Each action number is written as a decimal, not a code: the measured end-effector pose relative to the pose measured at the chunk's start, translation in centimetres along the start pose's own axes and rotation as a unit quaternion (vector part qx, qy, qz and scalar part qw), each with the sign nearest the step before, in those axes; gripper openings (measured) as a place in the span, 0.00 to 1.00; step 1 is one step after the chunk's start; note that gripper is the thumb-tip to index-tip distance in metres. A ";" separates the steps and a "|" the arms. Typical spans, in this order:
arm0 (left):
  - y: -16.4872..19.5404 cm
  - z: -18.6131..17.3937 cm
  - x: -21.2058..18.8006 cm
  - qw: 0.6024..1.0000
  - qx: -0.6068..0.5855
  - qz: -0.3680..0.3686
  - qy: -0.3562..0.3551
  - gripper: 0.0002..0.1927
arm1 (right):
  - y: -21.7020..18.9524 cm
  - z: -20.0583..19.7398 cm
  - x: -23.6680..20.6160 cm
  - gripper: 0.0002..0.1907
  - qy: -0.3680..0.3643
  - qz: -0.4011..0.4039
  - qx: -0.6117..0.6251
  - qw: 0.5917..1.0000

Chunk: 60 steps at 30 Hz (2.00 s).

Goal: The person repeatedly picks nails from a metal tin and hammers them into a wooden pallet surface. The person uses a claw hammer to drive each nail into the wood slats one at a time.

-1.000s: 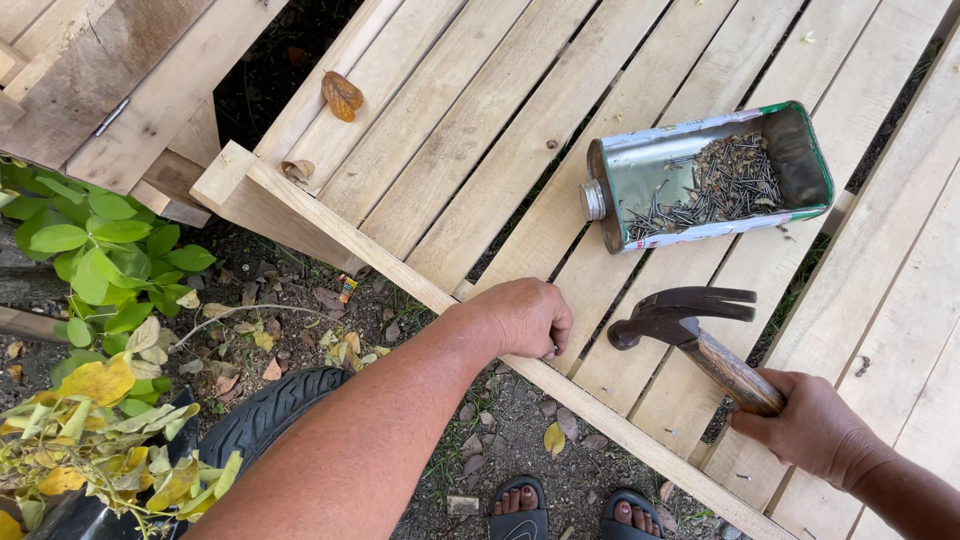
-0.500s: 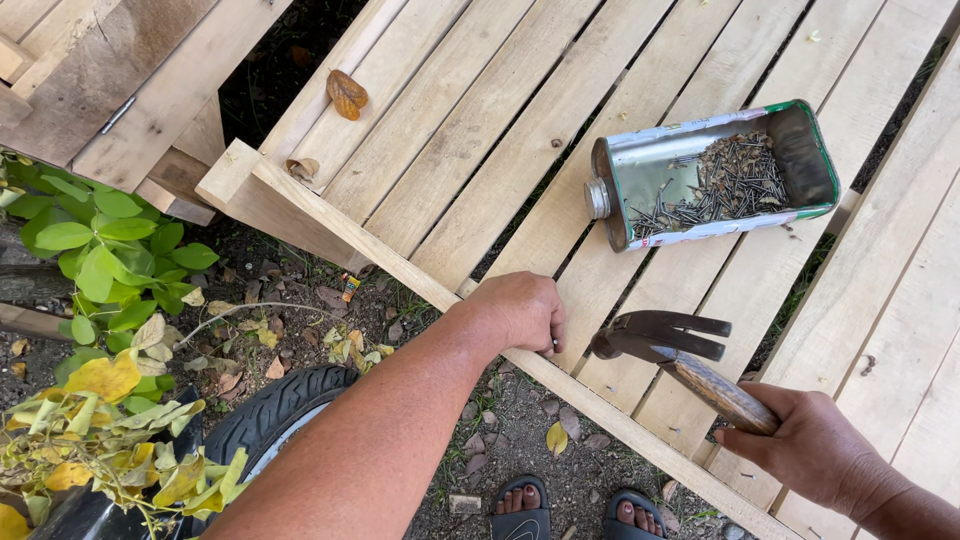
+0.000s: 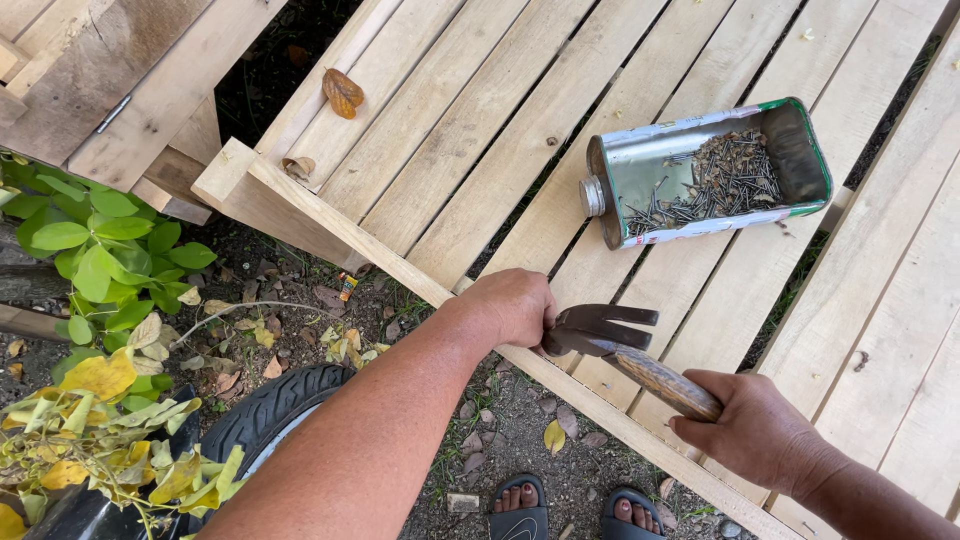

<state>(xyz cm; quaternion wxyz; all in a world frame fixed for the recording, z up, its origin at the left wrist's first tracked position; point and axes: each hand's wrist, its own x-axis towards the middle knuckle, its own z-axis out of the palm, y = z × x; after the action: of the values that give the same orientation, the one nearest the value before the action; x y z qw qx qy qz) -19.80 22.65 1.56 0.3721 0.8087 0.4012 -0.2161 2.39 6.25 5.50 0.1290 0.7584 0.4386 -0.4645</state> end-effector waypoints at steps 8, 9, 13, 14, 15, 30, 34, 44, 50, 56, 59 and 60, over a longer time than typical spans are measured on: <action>-0.1 0.0 -0.1 1.000 -0.011 -0.001 -0.007 0.14 | 0.2 0.4 0.0 0.18 0.015 0.027 -0.009 0.999; -0.1 0.1 0.0 1.000 -0.013 0.001 -0.005 0.14 | 0.3 0.4 0.1 0.19 0.009 0.036 -0.020 0.999; -0.8 0.4 0.9 0.998 -0.058 -0.008 -0.007 0.14 | 1.2 0.3 0.4 0.18 0.029 0.025 0.010 0.999; -1.1 0.4 1.2 0.996 -0.088 -0.017 -0.007 0.15 | 1.5 0.2 0.4 0.18 0.032 0.023 0.028 0.999; -1.5 0.5 1.5 0.993 -0.117 -0.026 -0.007 0.17 | 1.9 0.2 0.4 0.18 0.034 0.021 0.046 0.998; -1.5 0.5 1.2 0.981 -0.103 -0.084 0.139 0.07 | 2.4 0.7 2.4 0.20 -0.006 0.079 0.152 0.985; -1.5 0.5 1.0 0.978 -0.109 -0.074 0.160 0.06 | 4.5 1.5 3.0 0.20 0.011 0.001 0.276 0.961; -1.2 0.3 0.6 0.979 -0.113 -0.094 0.144 0.08 | 2.6 1.4 3.5 0.17 -0.030 0.069 0.166 0.983; -0.7 -0.1 0.6 0.983 -0.108 -0.094 0.118 0.06 | 3.2 1.6 3.1 0.14 -0.058 0.034 0.283 0.957; -0.7 -0.4 0.2 0.981 -0.116 -0.099 0.116 0.05 | 2.0 0.7 4.3 0.10 -0.088 0.051 0.209 0.973; -0.7 -0.3 0.2 0.981 -0.114 -0.104 0.116 0.06 | 2.3 0.4 3.3 0.14 -0.056 0.015 0.248 0.967; -0.7 -0.2 0.2 0.981 -0.112 -0.106 0.114 0.06 | 2.3 0.5 3.0 0.16 -0.046 0.003 0.267 0.963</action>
<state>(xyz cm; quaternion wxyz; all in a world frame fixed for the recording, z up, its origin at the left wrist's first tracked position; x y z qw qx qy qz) -20.23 23.22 1.25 0.3868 0.7341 0.5463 -0.1142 4.48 6.24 2.30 -0.0571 0.7445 0.2898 -0.5987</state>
